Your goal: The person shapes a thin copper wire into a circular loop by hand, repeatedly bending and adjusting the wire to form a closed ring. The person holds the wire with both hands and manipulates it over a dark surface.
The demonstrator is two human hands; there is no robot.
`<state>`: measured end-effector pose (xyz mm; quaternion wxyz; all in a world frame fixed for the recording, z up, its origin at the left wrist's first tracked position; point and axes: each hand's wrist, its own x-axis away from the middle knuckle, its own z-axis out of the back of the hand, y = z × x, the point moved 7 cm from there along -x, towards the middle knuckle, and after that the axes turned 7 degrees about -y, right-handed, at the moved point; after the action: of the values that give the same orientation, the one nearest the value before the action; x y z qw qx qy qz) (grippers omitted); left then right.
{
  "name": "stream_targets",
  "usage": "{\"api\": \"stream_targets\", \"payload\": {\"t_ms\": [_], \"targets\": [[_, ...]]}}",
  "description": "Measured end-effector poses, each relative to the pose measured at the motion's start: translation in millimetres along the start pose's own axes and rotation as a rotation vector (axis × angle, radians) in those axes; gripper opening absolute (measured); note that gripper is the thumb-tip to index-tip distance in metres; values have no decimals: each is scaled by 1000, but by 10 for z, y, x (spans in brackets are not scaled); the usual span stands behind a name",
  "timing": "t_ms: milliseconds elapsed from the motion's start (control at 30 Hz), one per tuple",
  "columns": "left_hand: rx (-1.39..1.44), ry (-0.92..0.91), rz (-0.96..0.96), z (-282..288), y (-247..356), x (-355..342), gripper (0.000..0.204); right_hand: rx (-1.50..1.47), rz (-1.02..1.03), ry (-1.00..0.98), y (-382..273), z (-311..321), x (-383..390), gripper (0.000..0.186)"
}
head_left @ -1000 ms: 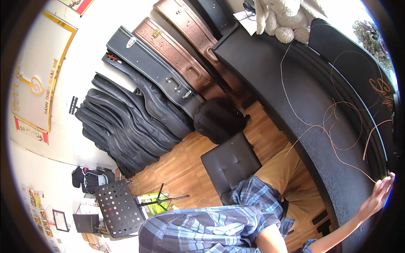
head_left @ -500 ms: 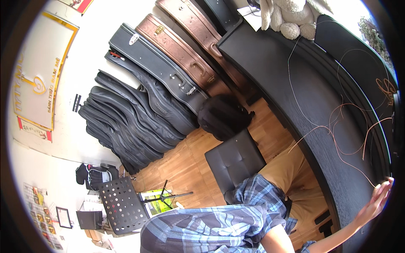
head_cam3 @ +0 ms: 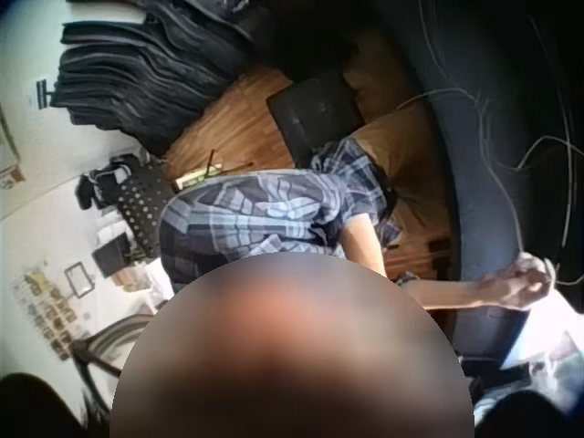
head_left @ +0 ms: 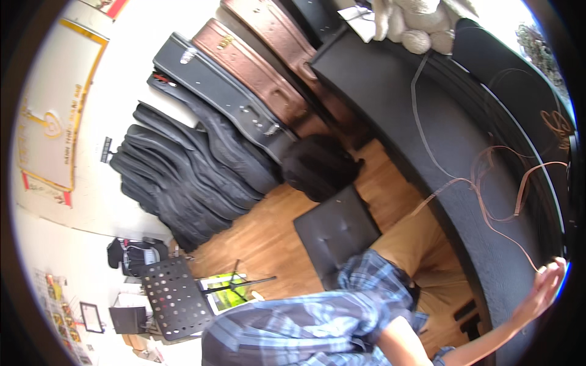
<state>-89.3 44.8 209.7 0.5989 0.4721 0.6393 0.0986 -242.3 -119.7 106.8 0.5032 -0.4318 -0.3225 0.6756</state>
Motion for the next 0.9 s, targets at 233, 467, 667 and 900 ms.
{"api": "stream_targets", "payload": {"t_ms": [233,467,667,900], "targets": [[205,-39,164,-22,-17,167,27,-59,227,-138,-903,-401,127,22],[-882,617,144,1569,-469,370,50,-175,388,111,-1100,9,-304,14],[-878,391,376,1977,-619,27,41,-233,377,34,-1122,4,-332,18],[-173,363,292,1755,-700,137,19,-470,316,86,-1031,184,-265,22]]}}
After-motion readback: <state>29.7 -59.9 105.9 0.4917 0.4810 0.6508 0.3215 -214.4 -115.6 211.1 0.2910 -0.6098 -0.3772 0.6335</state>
